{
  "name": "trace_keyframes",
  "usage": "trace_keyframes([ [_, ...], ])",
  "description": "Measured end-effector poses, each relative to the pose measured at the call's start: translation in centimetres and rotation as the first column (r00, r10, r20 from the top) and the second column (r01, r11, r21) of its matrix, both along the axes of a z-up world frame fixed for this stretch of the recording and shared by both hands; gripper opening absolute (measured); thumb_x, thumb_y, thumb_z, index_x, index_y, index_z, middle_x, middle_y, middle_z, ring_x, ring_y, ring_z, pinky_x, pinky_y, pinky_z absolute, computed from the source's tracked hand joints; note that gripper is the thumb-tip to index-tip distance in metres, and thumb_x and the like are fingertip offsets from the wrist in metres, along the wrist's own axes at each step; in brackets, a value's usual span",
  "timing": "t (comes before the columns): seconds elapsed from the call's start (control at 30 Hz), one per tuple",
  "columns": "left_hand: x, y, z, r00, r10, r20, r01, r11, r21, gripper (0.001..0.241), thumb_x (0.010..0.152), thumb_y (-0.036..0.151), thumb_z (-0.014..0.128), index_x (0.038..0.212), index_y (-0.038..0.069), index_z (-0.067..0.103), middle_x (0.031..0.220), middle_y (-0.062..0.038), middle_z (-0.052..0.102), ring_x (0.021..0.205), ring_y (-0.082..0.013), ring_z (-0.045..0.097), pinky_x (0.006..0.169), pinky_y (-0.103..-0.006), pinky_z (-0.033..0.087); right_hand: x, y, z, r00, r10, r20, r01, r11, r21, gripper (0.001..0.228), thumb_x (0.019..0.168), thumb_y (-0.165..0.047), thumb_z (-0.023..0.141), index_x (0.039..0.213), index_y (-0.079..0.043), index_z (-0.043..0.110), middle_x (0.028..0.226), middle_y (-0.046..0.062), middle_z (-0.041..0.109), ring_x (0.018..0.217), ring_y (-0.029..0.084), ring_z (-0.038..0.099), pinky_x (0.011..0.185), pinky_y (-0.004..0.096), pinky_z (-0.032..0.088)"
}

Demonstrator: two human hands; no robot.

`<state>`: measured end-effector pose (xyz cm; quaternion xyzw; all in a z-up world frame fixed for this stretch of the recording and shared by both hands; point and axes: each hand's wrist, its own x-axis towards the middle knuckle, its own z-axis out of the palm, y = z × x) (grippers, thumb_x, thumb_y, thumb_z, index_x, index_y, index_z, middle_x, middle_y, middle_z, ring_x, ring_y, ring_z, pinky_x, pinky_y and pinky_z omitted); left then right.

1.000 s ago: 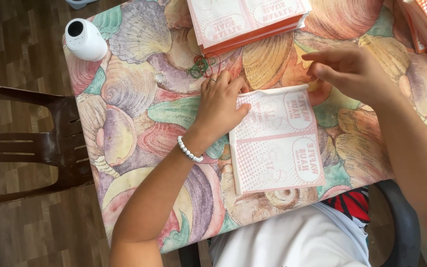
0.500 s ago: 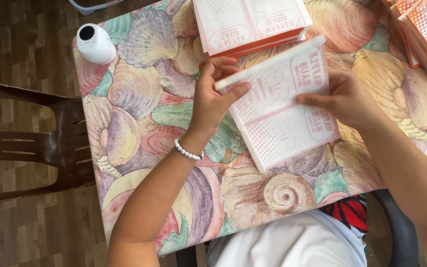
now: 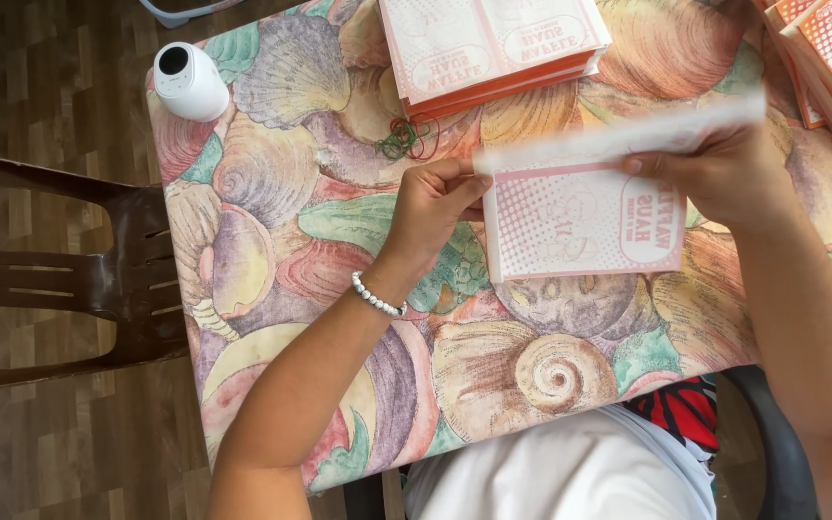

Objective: Folding flat paper bags into their final shape and stacking them on a table.

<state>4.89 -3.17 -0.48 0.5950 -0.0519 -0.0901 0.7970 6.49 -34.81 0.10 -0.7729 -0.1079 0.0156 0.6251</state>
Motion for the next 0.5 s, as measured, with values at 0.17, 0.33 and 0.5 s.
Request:
trace_keyframes([
  [0.17,0.2,0.0,0.0,1.0,0.018,0.017,-0.017,0.998,-0.067,0.027,0.096,-0.004,0.063,0.12,0.006,0.072,0.106,-0.012,0.078,0.087,-0.0189,0.076,0.076,-0.0327,0.069,-0.6,0.4,1.8,0.992,0.111,-0.055,-0.105,0.989,0.101,0.015,0.09,0.004,0.067,0.104,0.005,0.071,0.121,0.025,0.071,0.101,0.028,0.074,0.089,0.029,0.063],
  [0.33,0.3,0.5,2.1,0.953,-0.056,-0.297,0.037,0.997,-0.071,0.057,0.093,0.042,0.058,0.144,0.016,0.055,0.111,-0.008,0.071,0.088,-0.0184,0.068,0.064,-0.0309,0.06,-0.2,0.3,1.1,0.98,0.111,0.166,-0.12,0.992,0.042,0.01,0.097,0.007,0.063,0.102,0.002,0.071,0.129,0.024,0.07,0.097,0.024,0.072,0.078,0.028,0.06],
  [0.5,0.1,0.6,1.0,0.998,0.043,-0.044,-0.049,0.989,-0.139,0.028,0.093,-0.007,0.067,0.12,0.001,0.067,0.106,-0.01,0.072,0.097,-0.019,0.07,0.08,-0.032,0.065,0.1,-0.7,2.1,0.894,0.35,0.28,-0.289,0.928,-0.237,0.018,0.093,0.004,0.067,0.111,0.002,0.072,0.143,0.025,0.064,0.124,0.027,0.067,0.093,0.034,0.062],
])
